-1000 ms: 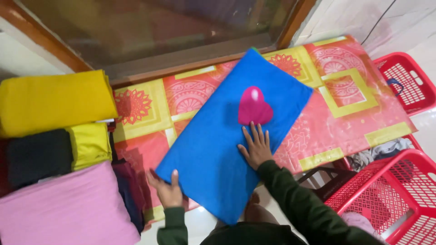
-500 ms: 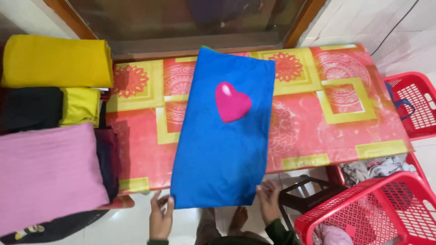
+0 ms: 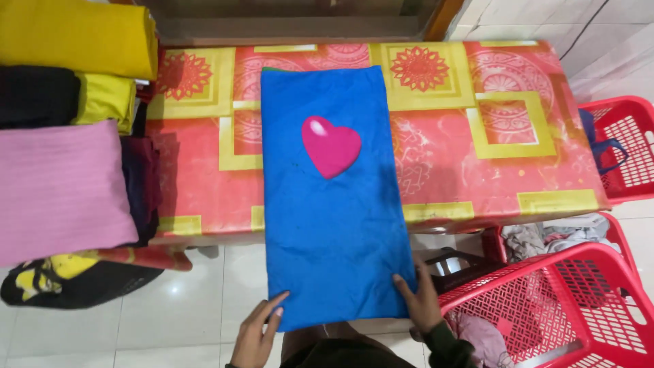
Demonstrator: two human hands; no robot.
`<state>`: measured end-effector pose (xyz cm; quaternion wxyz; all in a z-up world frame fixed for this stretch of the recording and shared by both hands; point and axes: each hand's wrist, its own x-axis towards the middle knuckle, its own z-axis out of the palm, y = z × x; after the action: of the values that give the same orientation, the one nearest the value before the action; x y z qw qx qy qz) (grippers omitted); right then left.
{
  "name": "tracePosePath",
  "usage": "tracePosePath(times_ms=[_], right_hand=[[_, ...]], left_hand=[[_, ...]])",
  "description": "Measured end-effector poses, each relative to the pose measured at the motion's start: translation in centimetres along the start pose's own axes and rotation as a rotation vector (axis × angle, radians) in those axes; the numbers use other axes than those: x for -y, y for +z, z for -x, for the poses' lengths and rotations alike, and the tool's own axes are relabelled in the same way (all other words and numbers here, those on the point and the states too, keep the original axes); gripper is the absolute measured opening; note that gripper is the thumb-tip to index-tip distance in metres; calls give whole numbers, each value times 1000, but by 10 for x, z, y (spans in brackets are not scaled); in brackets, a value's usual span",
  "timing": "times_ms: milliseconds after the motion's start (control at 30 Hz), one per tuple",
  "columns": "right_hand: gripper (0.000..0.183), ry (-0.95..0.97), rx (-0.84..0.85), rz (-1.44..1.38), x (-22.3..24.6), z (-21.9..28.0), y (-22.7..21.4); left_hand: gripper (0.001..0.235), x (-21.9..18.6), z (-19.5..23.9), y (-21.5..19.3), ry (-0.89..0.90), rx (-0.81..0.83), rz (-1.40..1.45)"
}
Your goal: The person folds a blue patterned cloth on a table covered with a red and yellow patterned tablecloth. They smooth the fabric, fold it multiple times into a compact square, and place it on a stack of other folded cloths.
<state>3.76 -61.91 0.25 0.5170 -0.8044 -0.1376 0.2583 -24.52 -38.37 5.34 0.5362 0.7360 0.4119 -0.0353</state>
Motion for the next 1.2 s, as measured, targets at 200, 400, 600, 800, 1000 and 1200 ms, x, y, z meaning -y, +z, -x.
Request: tracePosePath(times_ms=[200,400,600,800,1000,1200], right_hand=[[32,123,219,-248,28,23,-62],[27,-207,224,-61,-2,18,-86],[70,-29,650,-465,48,44,-93],[69,-485,266,329,-11,21,-93],[33,-922,-25,448,26,1,-74],[59,-933,40,250,119,-43,-55]], left_hand=[[71,-38,44,-6,-23,170,178],[51,21,19,16,684,-421,-448],[25,-23,8,4,795,-315,-465],[27,-36,-7,0,879,-256,-244],[11,-23,-18,2,850,-321,-179],[25,-64,-77,-39,1059,-438,-177]])
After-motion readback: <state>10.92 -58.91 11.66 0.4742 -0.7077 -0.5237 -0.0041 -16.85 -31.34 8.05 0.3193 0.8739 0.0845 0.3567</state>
